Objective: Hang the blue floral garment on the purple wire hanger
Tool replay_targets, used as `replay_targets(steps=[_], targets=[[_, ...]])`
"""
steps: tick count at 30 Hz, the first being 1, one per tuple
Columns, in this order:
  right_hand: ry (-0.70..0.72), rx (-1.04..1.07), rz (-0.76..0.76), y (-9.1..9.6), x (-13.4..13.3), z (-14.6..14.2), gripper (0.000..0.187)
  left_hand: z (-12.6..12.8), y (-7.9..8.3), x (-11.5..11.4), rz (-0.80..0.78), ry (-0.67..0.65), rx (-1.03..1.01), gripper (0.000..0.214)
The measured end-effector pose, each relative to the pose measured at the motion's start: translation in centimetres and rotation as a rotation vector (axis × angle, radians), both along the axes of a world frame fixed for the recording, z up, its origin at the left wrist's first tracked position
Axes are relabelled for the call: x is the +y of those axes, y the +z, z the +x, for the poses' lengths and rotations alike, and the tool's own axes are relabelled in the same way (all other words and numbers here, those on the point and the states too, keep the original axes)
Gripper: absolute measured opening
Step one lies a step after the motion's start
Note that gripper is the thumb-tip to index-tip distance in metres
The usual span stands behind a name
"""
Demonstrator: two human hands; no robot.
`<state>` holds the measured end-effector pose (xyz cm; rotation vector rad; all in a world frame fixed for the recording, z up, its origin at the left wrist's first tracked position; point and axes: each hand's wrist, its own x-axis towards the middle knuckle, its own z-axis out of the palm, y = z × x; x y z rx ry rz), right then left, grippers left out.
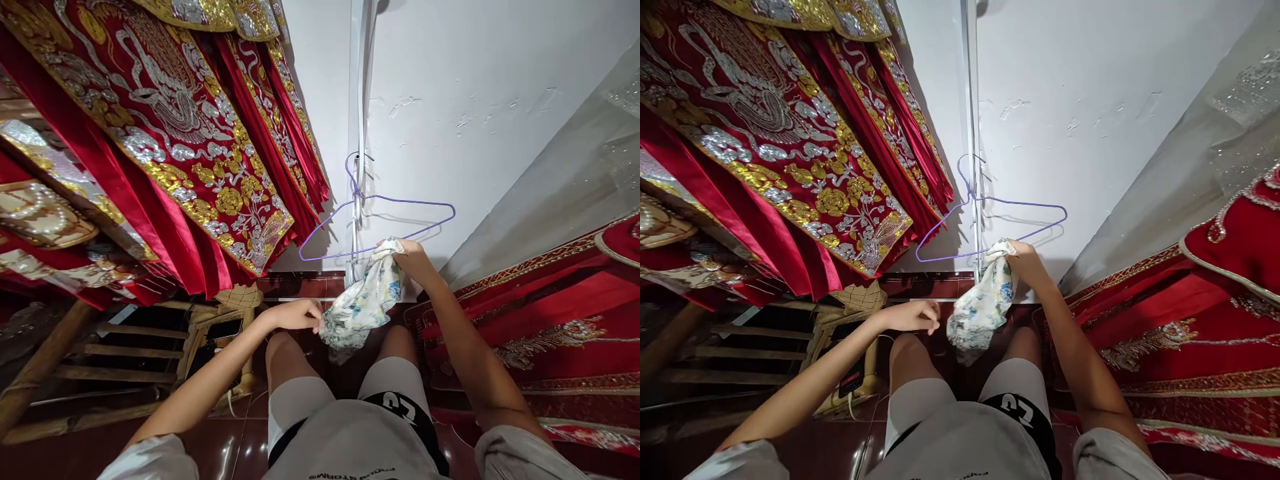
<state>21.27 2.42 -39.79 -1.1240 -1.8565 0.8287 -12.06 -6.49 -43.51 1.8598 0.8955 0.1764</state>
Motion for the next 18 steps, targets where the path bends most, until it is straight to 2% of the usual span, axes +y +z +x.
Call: replay_targets(steps=[3,7,10,12,16,18], targets=[[0.099,0.036,-0.083,1.0,-0.6,-0.4,0.036,2.6,-0.4,0.8,0.17,0.182,-0.234,0.024],[0.172,0.069,-0.167,1.7,-1.1,-1.0,0.039,7.8,-2.9,2.5,0.212,0.374,-0.414,0.052],[0.183,0.126,-0.216,2.0,-1.3,-0.7,0.037,10.9,-5.0,3.1,0.137,0.33,-0.476,0.04],[0.174,0.157,-0.216,2.2,-1.5,-0.4,0.035,12.1,-5.6,3.3,0.069,0.28,-0.53,0.032],[0.166,0.213,-0.209,2.3,-1.8,-0.2,0.032,12.8,-5.3,3.8,0.106,0.421,-0.709,0.047],[0.171,0.214,-0.224,2.1,-1.9,-0.3,0.033,13.0,-5.2,4.1,0.111,0.414,-0.665,0.052]])
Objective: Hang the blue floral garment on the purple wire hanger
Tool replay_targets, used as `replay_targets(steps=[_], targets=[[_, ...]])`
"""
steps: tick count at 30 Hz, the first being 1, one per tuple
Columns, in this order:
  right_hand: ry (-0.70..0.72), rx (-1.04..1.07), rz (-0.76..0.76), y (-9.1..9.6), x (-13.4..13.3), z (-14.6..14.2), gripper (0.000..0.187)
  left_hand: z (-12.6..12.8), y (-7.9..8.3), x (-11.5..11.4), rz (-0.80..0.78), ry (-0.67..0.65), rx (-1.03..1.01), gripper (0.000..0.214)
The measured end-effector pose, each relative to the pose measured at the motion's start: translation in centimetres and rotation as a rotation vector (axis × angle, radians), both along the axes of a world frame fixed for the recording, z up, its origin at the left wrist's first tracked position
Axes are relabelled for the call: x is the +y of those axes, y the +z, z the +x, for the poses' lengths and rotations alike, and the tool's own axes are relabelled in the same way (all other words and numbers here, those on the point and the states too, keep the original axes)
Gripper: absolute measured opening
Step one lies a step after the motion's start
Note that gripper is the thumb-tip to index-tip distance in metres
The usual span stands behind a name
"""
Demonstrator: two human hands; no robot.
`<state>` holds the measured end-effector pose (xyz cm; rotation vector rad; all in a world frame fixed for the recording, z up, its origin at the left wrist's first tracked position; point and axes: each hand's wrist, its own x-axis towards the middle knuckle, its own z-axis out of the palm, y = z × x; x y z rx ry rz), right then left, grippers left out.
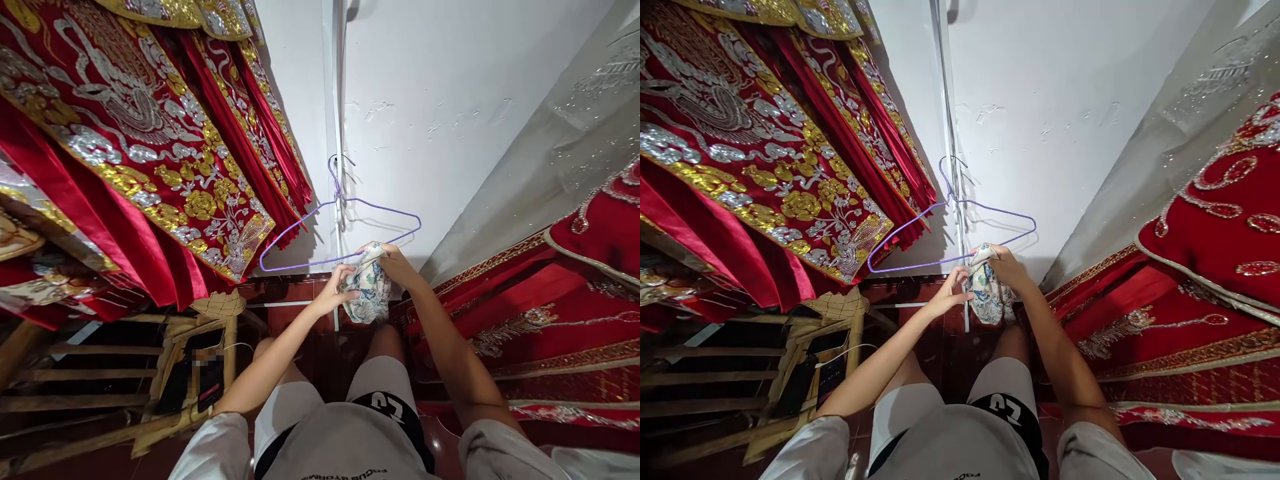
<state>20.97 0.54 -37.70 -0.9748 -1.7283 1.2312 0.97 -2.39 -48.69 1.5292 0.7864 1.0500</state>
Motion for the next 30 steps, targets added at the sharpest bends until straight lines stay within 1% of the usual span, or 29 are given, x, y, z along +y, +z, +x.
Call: replay_targets(steps=[2,4,6,8,9,11,13,14,16,18,21,24,26,28,30], targets=[[-0.004,-0.026,0.009,-0.3,-0.1,-0.1,0.035,0.0,-0.3,0.0,-0.038,-0.099,0.139,0.048],[-0.035,-0.072,0.041,-0.5,-0.1,0.1,0.037,-0.5,-1.1,-0.5,-0.063,-0.197,0.318,0.047],[-0.086,-0.119,0.087,-0.7,0.0,0.4,0.037,-1.9,-1.8,-1.1,-0.054,-0.261,0.491,0.05],[-0.114,-0.156,0.123,-0.8,0.2,0.7,0.037,-4.1,-2.0,-1.6,-0.039,-0.299,0.659,0.048],[-0.117,-0.175,0.136,-0.9,0.3,0.8,0.037,-5.4,-1.7,-1.9,-0.037,-0.301,0.76,0.046],[-0.124,-0.221,0.16,-1.2,0.7,0.7,0.037,-8.2,-0.2,-2.2,-0.039,-0.251,1.004,0.045],[-0.163,-0.28,0.187,-1.5,1.2,0.4,0.038,-10.9,2.1,-2.3,-0.015,-0.141,1.214,0.044],[-0.185,-0.307,0.201,-1.7,1.4,0.2,0.039,-12.1,3.5,-2.4,0.014,-0.075,1.272,0.043],[-0.215,-0.334,0.232,-2.1,1.9,-0.2,0.039,-14.0,6.3,-2.3,0.097,0.053,1.286,0.04],[-0.219,-0.334,0.261,-2.4,2.2,-0.6,0.038,-15.4,8.8,-2.1,0.179,0.159,1.233,0.037],[-0.201,-0.333,0.266,-2.7,2.4,-0.9,0.036,-16.2,11.4,-1.6,0.284,0.28,1.145,0.032],[-0.195,-0.373,0.249,-2.5,2.1,-1.1,0.032,-15.5,13.4,-1.1,0.429,0.446,1.016,0.024],[-0.179,-0.383,0.245,-2.2,1.6,-1.4,0.028,-14.5,14.5,-0.5,0.521,0.526,0.898,0.021],[-0.125,-0.34,0.238,-2.0,1.2,-1.9,0.024,-13.3,15.3,0.5,0.573,0.544,0.791,0.019],[-0.044,-0.264,0.219,-1.8,0.7,-2.5,0.023,-12.3,15.6,1.9,0.584,0.559,0.715,0.019]])
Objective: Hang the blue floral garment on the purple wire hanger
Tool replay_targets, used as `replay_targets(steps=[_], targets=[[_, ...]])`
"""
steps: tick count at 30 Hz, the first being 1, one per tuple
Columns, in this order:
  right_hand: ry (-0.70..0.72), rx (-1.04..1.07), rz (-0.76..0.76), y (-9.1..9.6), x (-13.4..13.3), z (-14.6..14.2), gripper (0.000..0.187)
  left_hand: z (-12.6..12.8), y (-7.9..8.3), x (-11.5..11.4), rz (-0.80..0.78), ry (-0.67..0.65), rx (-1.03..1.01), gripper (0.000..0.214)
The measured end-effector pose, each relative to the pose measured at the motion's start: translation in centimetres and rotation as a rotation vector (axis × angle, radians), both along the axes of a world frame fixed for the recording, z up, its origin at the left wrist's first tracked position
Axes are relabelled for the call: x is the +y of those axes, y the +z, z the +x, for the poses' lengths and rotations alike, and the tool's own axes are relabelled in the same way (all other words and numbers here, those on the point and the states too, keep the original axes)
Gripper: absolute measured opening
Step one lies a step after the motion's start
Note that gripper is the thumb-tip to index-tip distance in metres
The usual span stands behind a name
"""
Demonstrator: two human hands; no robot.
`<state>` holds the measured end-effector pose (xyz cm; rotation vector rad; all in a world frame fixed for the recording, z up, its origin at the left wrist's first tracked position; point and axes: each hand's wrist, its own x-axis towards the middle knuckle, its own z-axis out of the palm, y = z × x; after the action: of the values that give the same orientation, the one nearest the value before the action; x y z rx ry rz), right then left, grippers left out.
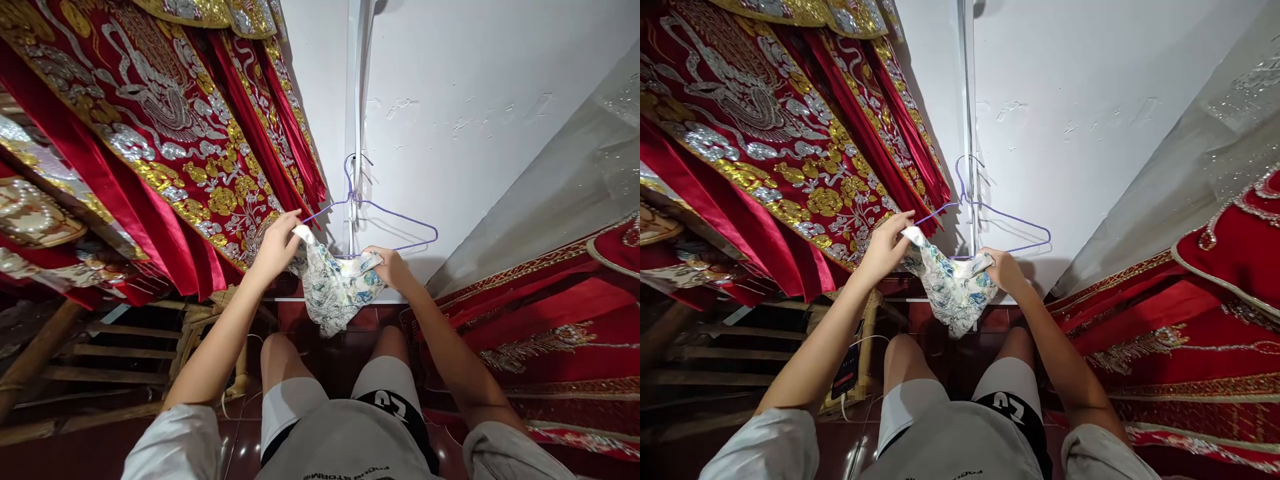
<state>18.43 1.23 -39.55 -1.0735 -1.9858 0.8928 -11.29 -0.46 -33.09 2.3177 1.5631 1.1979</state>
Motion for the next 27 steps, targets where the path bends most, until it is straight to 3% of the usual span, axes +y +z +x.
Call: replay_targets(steps=[4,7,9,11,14,19,23,25,27], targets=[[0.061,0.085,-0.039,0.1,-0.8,-0.7,0.03,1.5,-1.2,3.3,-0.093,0.043,-0.073,0.04],[0.033,0.088,-0.023,0.5,-1.3,0.3,0.04,2.0,-2.4,4.5,-0.188,-0.038,-0.106,0.036],[-0.094,0.096,0.05,0.8,-1.4,1.9,0.048,2.1,-2.7,4.6,-0.19,-0.107,-0.142,0.035],[-0.322,0.138,0.148,1.2,-1.0,4.1,0.059,2.0,-2.7,4.5,-0.195,-0.147,-0.168,0.037],[-0.564,0.183,0.201,2.2,0.9,7.4,0.071,1.6,-2.3,4.2,-0.269,-0.213,-0.16,0.037],[-0.53,0.146,0.087,3.7,4.7,9.9,0.049,1.3,-1.8,3.6,-0.323,-0.195,-0.164,0.039],[-0.708,0.118,0.232,3.8,5.5,10.0,0.076,1.4,-1.5,3.3,-0.338,-0.186,-0.175,0.04],[-0.693,0.083,0.224,3.5,5.8,10.2,0.084,1.4,-1.5,3.4,-0.335,-0.207,-0.17,0.039],[-0.651,0.083,0.165,3.3,5.9,10.6,0.079,1.2,-1.6,3.6,-0.318,-0.215,-0.174,0.037]])
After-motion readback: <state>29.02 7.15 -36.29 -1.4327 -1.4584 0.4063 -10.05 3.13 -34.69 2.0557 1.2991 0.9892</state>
